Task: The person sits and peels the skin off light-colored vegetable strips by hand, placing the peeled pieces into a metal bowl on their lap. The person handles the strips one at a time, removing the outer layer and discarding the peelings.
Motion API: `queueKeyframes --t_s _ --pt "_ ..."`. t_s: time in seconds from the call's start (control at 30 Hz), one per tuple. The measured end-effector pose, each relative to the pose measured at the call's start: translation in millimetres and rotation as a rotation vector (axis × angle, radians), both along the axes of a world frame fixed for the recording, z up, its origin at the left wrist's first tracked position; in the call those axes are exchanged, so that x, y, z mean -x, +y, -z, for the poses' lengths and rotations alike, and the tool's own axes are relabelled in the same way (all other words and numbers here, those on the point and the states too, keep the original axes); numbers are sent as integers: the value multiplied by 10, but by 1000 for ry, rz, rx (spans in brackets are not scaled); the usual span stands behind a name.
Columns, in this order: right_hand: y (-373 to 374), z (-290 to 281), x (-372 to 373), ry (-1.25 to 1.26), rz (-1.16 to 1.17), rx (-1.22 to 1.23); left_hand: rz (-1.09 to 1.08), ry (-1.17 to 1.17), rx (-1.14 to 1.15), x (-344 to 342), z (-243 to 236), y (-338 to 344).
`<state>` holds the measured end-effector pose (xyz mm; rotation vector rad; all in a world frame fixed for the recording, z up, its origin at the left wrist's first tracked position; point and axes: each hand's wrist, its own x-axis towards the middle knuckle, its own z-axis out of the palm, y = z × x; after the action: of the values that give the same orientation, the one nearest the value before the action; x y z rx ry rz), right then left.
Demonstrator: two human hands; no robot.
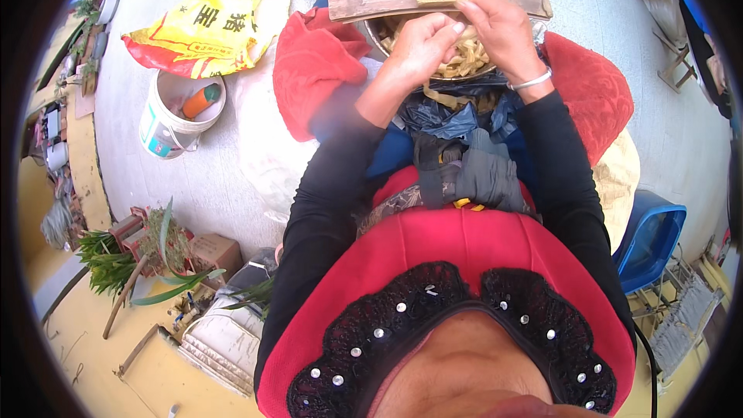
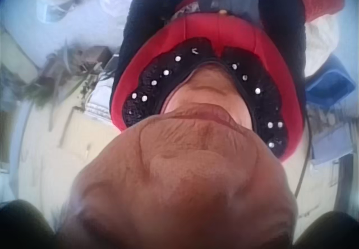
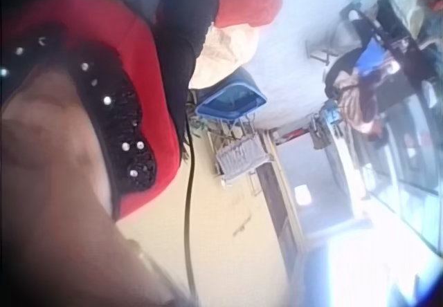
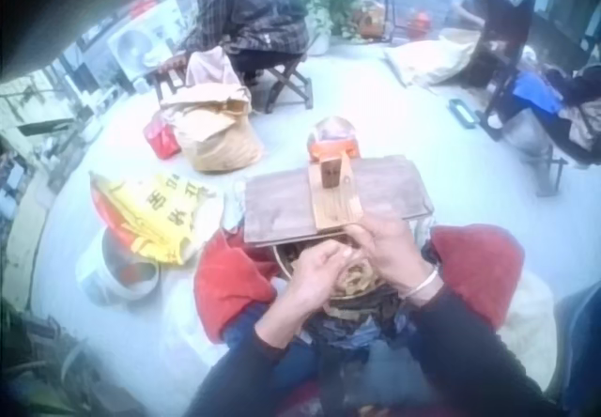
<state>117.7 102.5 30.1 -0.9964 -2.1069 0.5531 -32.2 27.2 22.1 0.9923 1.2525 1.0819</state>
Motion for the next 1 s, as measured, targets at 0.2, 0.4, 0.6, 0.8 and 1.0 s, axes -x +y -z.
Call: queueKeyframes --t_s 0.2,0.4,0.6,0.8,1.0 --pt "-616 -8 -201 -89 -383 740 101 210 -271 149 -27 -184" --pt "-1072 -1473 -318 403 -693 917 209 -334 -248 -11 -907 -458" --pt "-805 -991 -331 665 -300 725 77 -293 -284 -286 -953 -696" --pt "-703 -96 -82 438 -106 353 -77 -392 -135 -381 -219 -559" --pt "-696 -7 -173 163 10 142 31 46 -192 -302 154 -557"
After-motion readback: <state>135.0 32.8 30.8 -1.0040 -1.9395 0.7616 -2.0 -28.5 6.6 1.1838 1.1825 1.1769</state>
